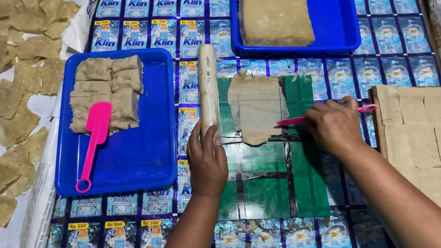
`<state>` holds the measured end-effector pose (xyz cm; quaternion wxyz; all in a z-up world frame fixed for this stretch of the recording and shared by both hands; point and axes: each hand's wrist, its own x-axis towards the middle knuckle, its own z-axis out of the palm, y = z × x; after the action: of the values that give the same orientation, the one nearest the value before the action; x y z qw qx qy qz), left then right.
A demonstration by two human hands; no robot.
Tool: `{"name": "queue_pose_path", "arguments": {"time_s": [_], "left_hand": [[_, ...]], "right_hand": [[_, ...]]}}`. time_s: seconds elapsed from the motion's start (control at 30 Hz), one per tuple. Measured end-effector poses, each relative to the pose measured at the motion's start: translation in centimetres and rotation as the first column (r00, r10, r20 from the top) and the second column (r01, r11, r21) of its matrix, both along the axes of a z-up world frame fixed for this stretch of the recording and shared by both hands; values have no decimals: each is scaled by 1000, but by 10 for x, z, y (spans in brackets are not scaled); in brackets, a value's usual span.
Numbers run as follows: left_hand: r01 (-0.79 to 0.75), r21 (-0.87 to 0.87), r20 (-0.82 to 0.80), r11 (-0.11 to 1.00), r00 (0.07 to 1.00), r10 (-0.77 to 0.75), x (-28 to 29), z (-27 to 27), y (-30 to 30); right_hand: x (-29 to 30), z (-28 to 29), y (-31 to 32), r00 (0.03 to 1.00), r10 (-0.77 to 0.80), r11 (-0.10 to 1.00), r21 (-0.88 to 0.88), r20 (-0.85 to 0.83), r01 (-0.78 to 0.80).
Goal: The person is rolling and cutting thin sheets of dough into smaller pieces on a workspace.
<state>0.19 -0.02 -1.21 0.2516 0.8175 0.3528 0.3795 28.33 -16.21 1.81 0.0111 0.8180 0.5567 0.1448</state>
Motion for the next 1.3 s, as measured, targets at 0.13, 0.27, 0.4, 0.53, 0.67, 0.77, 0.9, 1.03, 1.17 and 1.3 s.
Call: {"name": "queue_pose_path", "arguments": {"time_s": [0.13, 0.27, 0.4, 0.53, 0.67, 0.77, 0.9, 1.03, 1.17, 1.3], "left_hand": [[-1, -2, -6, 1000, 1000, 1, -1, 1, 0], [-1, 6, -4, 1000, 1000, 1, 0, -2, 1], [-3, 16, -7, 1000, 1000, 4, 0, 0, 1], [-9, 25, -7, 1000, 1000, 9, 0, 0, 1], [-1, 21, 2, 1000, 1000, 1, -1, 3, 1], [-1, 26, 8, 1000, 1000, 1, 0, 4, 2], [-6, 43, 19, 999, 1000, 5, 0, 1, 2], [-5, 20, 12, 1000, 1000, 4, 0, 4, 1], [-11, 27, 7, 1000, 1000, 11, 0, 2, 3], [-4, 26, 12, 1000, 1000, 4, 0, 4, 2]], "right_hand": [[1, -7, 4, 1000, 15, 1000, -16, 7, -14], [-9, -4, 14, 999, 37, 999, 2, -21, -37], [-17, -2, 24, 997, 77, 997, 15, -28, -76], [-29, 2, 33, 995, 88, 996, 34, -53, -87], [-41, 4, 46, 989, 101, 994, 41, -105, -97], [-50, 4, 57, 987, 114, 992, 58, -114, -108], [-56, -7, 70, 977, 136, 989, 83, -161, -124], [-60, -11, 68, 980, 92, 996, 35, -174, -87], [-67, 10, 37, 831, -191, 977, -18, -522, 214], [-90, 16, -11, 464, -390, 857, -129, -795, 499]]}}
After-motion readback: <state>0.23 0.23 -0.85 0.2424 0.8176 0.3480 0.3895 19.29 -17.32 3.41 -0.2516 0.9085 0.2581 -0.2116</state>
